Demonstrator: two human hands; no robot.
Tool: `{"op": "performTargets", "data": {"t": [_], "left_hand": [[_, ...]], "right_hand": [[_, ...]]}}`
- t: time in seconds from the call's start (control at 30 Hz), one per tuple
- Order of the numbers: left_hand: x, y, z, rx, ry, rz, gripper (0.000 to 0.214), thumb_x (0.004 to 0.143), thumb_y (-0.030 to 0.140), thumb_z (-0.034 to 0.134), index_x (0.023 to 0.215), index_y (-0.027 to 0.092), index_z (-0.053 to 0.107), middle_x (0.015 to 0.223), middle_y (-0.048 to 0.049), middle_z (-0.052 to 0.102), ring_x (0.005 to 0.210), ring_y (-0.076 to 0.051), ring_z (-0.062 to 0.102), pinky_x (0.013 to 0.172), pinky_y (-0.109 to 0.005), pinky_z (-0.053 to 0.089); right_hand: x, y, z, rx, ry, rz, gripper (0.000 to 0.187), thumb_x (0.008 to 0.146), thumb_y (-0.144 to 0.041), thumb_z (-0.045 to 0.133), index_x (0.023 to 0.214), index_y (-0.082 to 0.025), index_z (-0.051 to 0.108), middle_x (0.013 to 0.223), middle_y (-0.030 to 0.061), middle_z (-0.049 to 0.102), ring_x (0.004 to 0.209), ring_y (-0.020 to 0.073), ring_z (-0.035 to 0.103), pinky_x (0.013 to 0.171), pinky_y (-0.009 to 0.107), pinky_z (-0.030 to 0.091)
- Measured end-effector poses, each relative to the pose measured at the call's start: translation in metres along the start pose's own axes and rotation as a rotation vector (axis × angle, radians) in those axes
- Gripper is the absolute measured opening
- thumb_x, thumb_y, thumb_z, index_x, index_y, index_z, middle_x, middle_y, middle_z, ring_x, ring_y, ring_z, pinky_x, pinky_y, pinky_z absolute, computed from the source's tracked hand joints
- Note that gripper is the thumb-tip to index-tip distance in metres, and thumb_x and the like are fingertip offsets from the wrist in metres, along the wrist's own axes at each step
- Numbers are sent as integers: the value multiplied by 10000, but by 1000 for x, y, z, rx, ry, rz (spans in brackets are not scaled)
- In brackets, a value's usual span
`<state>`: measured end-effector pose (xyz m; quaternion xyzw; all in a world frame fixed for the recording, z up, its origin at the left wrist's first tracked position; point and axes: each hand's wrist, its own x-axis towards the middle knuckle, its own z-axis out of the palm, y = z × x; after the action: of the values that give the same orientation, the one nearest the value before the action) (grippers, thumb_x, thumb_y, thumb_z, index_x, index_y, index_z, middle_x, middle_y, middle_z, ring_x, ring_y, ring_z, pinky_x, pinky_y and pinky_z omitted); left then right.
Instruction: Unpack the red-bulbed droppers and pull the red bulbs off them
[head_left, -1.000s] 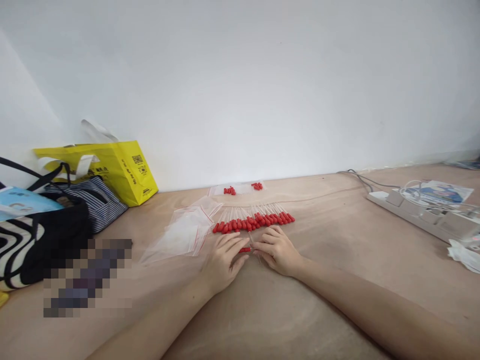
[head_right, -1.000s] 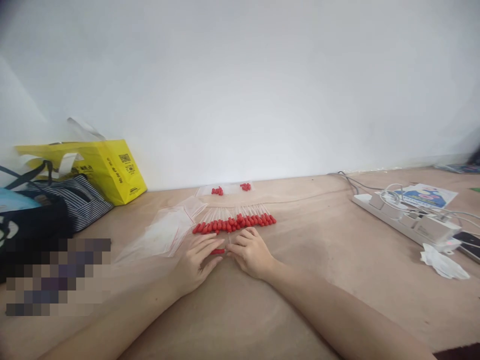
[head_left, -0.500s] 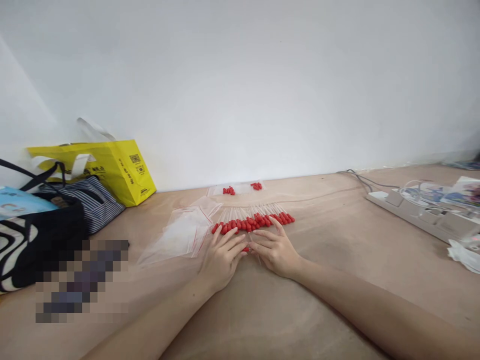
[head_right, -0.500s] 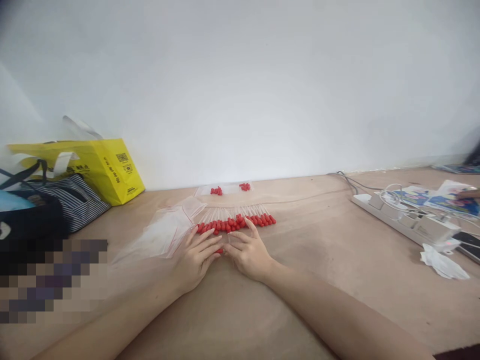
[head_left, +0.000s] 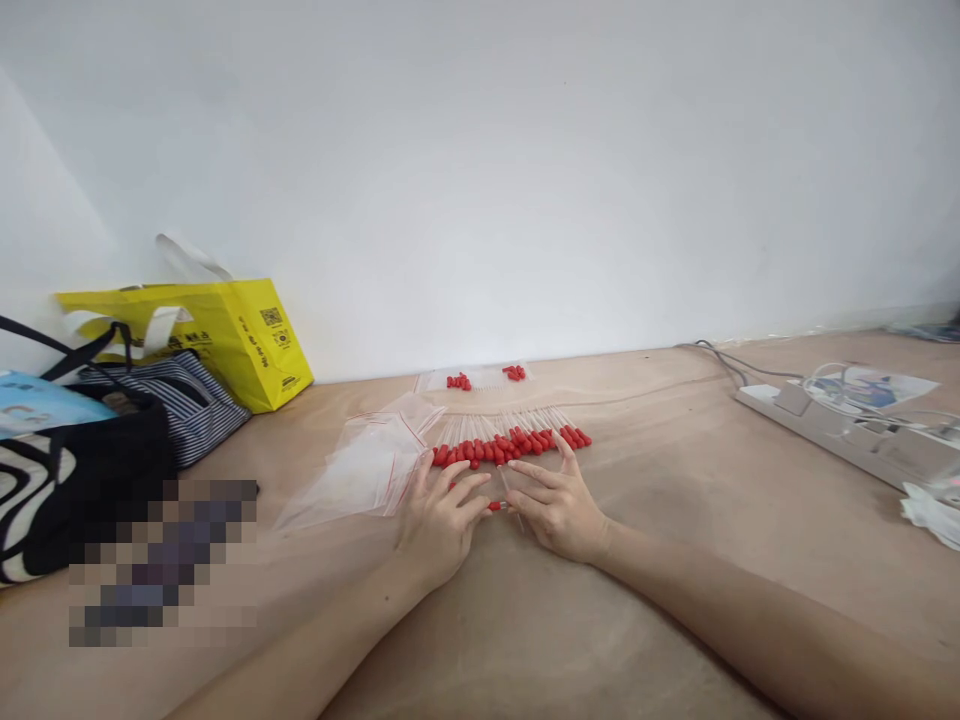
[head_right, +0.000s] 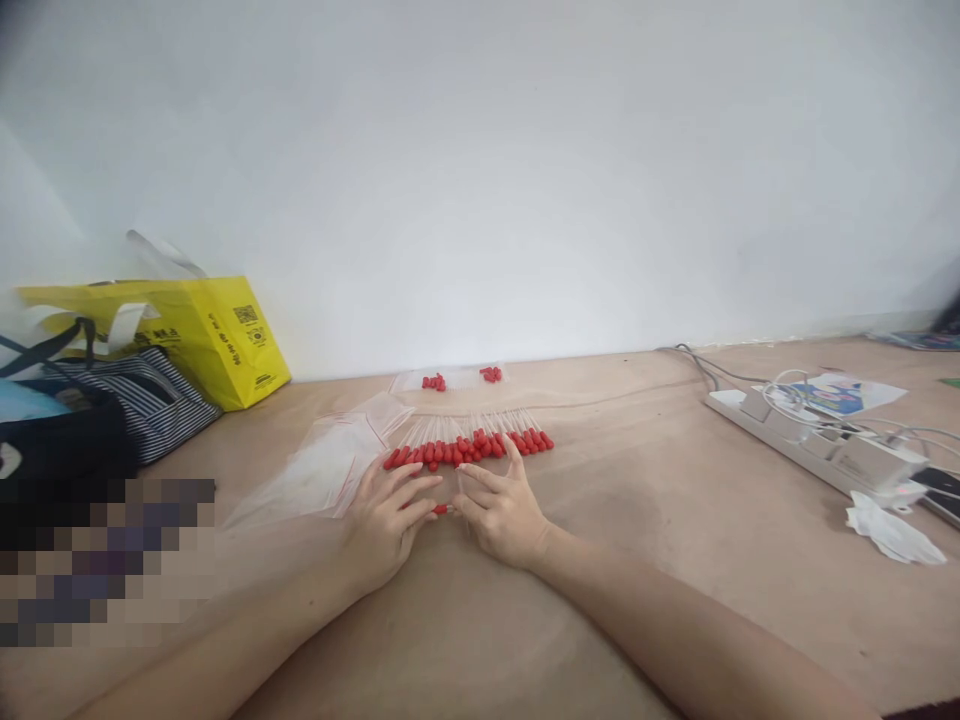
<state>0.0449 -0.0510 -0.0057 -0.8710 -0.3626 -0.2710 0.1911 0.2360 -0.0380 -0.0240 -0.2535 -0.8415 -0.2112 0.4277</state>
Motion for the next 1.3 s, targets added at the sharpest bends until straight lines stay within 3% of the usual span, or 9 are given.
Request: {"op": "performTargets", "data": {"t": [0.3, 0.5, 0.6, 0.7, 0.8, 0.9, 1.1, 1.3], "left_hand": [[-1, 2, 3, -8, 70, 4, 227, 810, 162, 422, 753, 245, 625, 1036, 34, 632, 1002, -224, 511, 991, -535, 202], [-4, -3, -2, -7, 56, -51, 223, 811, 143, 412, 771, 238, 610, 1032, 28, 637, 984, -218, 521, 959, -513, 227], [-8, -9, -5, 15, 78, -144, 194, 838, 207, 421, 808, 237, 611, 1002, 3, 643, 964, -213, 531, 923, -480, 263], [-9, -13, -8, 12, 78, -220, 212, 850, 261, 411, 878, 232, 619, 894, -28, 640, 878, -190, 551, 823, -383, 355], [-7, -16, -12, 25, 55, -312, 236, 843, 294, 404, 925, 217, 612, 806, -39, 629, 803, -186, 559, 718, -331, 375], [-4, -20, -17, 46, -10, -422, 239, 811, 340, 442, 964, 213, 574, 751, -22, 642, 749, -193, 576, 713, -345, 351], [-2, -28, -24, 32, -159, -561, 233, 766, 436, 467, 803, 209, 498, 654, 26, 634, 651, -178, 585, 713, -344, 313], [-5, -28, -20, -62, -301, -595, 282, 750, 498, 480, 774, 217, 496, 646, 52, 617, 645, -164, 577, 682, -318, 288]], "right_hand": [[2, -1, 0, 18, 19, 8, 159, 817, -143, 450, 720, -184, 569, 712, -12, 685, 950, 140, 578, 1018, 510, -16], [-5, 6, -1, 24, 11, 46, 179, 826, -143, 429, 756, -199, 584, 650, -18, 667, 949, 153, 567, 1001, 492, 71], [-10, 12, -2, 0, -16, 156, 148, 819, -172, 461, 778, -212, 598, 615, -22, 645, 913, 162, 556, 948, 444, 186], [-10, 15, 0, -55, -77, 263, 122, 806, -242, 503, 770, -227, 619, 700, 0, 636, 776, 153, 534, 783, 345, 313], [-8, 14, 5, -58, -163, 361, 169, 816, -240, 472, 754, -214, 627, 700, 19, 597, 671, 132, 509, 620, 263, 337], [-7, 14, 9, 55, -270, 488, 192, 818, -208, 441, 757, -204, 624, 706, 16, 599, 634, 119, 536, 540, 221, 347], [2, 18, 13, 260, -403, 738, 141, 754, -207, 507, 697, -173, 631, 610, 16, 639, 540, 130, 567, 514, 221, 392], [14, 15, 21, 411, -366, 883, 127, 721, -194, 546, 751, -151, 661, 743, 57, 683, 646, 147, 613, 603, 229, 451]]}}
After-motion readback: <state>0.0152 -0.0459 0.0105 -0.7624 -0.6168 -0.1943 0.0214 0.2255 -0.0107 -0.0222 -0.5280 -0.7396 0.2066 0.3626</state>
